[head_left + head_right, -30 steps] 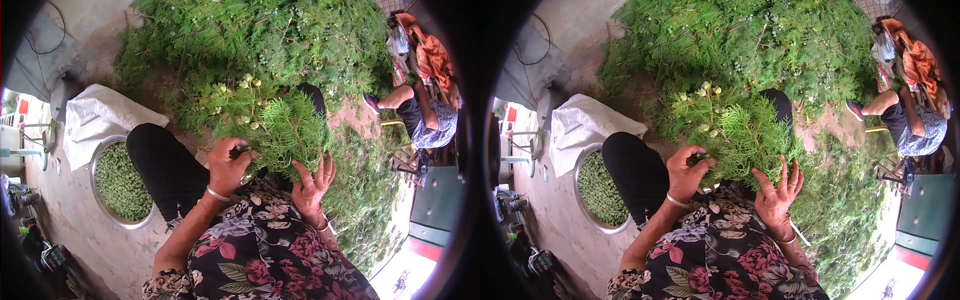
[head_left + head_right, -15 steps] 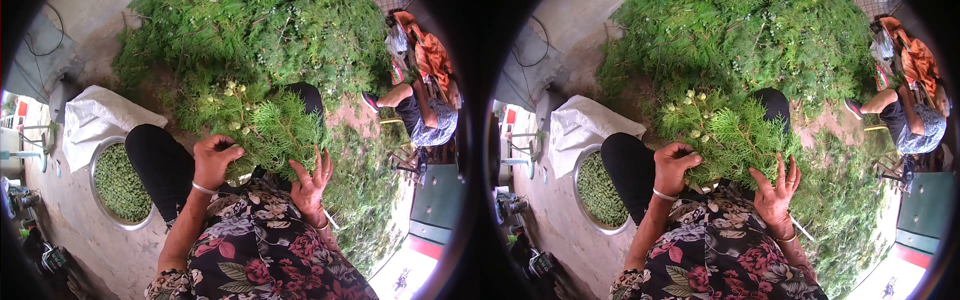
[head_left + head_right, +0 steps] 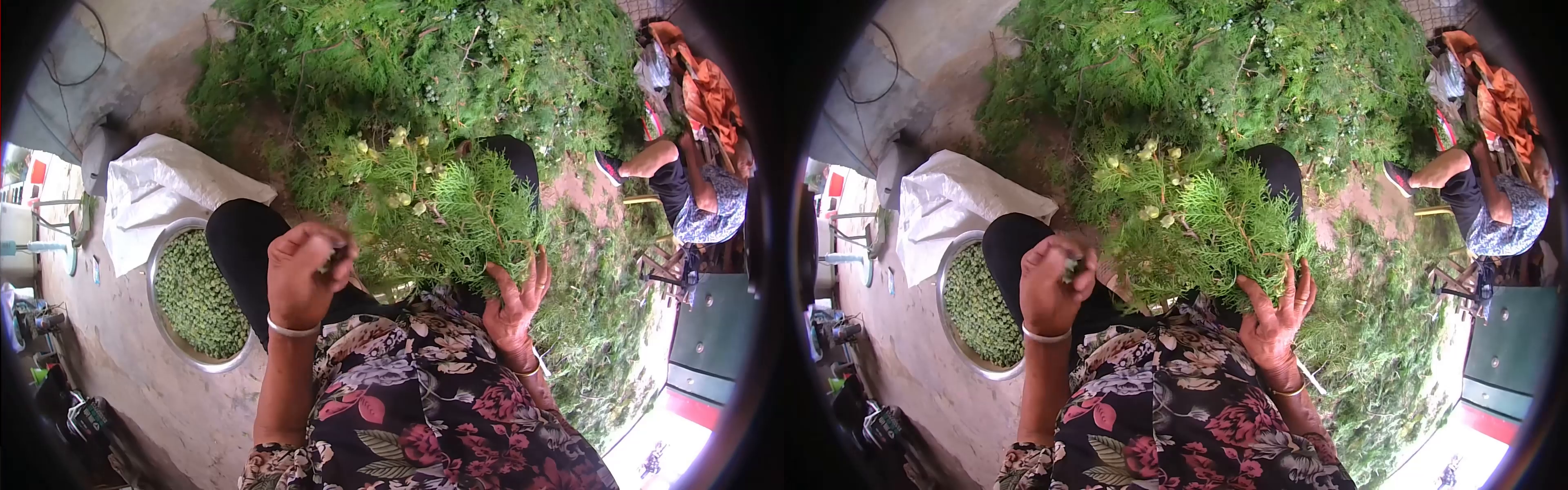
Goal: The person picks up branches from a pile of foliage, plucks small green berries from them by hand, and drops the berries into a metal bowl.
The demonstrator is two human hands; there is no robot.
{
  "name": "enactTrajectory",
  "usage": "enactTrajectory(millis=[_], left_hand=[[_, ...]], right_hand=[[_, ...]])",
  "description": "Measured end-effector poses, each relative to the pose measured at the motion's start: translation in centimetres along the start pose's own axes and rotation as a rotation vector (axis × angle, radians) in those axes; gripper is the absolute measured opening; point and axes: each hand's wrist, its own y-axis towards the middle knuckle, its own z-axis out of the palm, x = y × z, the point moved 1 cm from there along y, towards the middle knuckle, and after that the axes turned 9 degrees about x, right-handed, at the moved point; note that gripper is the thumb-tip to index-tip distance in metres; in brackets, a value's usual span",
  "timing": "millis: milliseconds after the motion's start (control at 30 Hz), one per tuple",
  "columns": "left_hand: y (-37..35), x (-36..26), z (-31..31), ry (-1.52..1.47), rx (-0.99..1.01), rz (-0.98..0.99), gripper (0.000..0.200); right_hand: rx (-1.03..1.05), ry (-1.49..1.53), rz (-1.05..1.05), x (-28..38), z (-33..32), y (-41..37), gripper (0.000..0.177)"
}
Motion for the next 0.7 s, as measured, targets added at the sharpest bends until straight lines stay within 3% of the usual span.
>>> enactTrajectory(millis=[33,67,133,200,267,300,400,467,667,700], left_hand=[[-0.1,-0.1,0.3,0.244,0.003,-0.033,0.014],[0.1,0.2,0.7,0.245,0.001,-0.031,0.014],[0.3,1.1,1.7,1.026,-0.042,0.027,0.027],[0.6,2.5,1.8,1.035,-0.061,0.033,0.029],[0.7,3.1,2.4,0.939,-0.006,-0.232,0.026],[0.7,3.7,2.5,0.938,-0.005,-0.233,0.026],[1.1,5.8,1.9,1.042,0.065,0.055,0.027],[1.2,6.1,1.6,1.158,0.103,0.107,0.025],[1.1,4.5,2.6,0.959,0.022,-0.127,0.024],[0.9,4.2,2.6,0.800,0.002,-0.199,0.023]], right_hand=[[0.004,-0.008,-0.008,0.0,0.0,0.0,0.055],[0.003,-0.007,-0.010,0.0,0.1,0.1,0.055],[-0.017,0.007,-0.003,-0.1,0.2,0.0,0.055],[-0.018,0.007,-0.004,-0.2,0.4,0.0,0.055],[-0.018,0.003,-0.001,-0.2,0.3,-0.1,0.055],[-0.018,0.000,0.001,-0.1,0.2,-0.1,0.055],[-0.015,-0.004,0.005,0.1,0.1,0.1,0.055],[-0.010,-0.007,0.011,0.1,0.1,0.0,0.055],[-0.023,-0.009,0.008,0.0,0.3,-0.1,0.053],[-0.020,-0.009,0.009,0.0,0.2,0.0,0.053]])
